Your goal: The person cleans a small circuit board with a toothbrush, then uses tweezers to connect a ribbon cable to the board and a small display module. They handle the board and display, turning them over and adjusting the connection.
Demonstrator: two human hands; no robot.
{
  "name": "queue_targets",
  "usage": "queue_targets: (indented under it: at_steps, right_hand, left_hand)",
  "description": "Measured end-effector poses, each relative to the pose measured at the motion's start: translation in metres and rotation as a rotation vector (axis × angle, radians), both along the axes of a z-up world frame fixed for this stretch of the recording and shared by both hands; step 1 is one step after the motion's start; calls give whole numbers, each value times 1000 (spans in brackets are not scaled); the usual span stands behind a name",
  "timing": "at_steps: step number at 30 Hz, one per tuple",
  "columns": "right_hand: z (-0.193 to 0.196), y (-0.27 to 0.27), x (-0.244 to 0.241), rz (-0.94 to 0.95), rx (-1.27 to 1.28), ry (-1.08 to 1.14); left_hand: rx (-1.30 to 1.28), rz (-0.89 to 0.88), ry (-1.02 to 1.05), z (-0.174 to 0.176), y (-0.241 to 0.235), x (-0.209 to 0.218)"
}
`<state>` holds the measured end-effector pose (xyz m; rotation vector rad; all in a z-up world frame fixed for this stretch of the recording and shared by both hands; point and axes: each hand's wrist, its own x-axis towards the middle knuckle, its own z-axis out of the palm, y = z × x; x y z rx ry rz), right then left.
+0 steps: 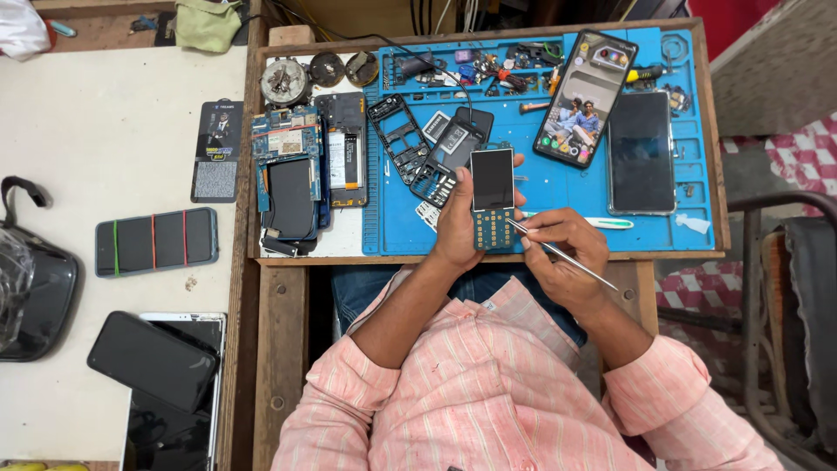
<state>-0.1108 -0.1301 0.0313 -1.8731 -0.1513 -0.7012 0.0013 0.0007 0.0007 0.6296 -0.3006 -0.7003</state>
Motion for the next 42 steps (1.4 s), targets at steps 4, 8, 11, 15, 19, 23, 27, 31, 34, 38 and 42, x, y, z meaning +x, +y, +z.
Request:
queue_targets:
  at_steps: [4, 8, 11, 15, 19, 23, 27, 31, 34, 38, 42]
  right_hand:
    - [7, 1, -1, -9, 46, -29]
    - [32, -5, 10, -87, 344, -30]
    - [49, -11, 46, -111, 257, 151]
    - [56, 9, 128, -67, -548, 150]
    - [60, 42, 177, -164, -941, 338]
    - [61, 50, 187, -171, -1055, 490]
    - [57, 48, 192, -160, -1043, 552]
    - [52, 39, 199, -167, -833, 457]
    - [49, 26, 201, -103, -508, 471]
    - [46, 4, 192, 70, -99, 278]
    - [41, -11, 178, 140, 199, 307]
  left_hand:
    - [-77, -30, 36, 3, 2, -2]
    - [-142, 38, 78, 7, 24, 8]
    - [-189, 189, 113, 8, 57, 30]
    - [-232, 271, 113, 16, 100, 49]
    - [-182, 325, 72, 23, 116, 53]
    - [-210, 363, 66, 19, 117, 58]
    - [-179, 379, 117, 11, 113, 59]
    - [-19, 355, 208, 8, 107, 57]
    - [62, 366, 231, 9, 102, 59]
    - [143, 344, 206, 9, 98, 54]
    - [85, 238, 165, 9, 94, 49]
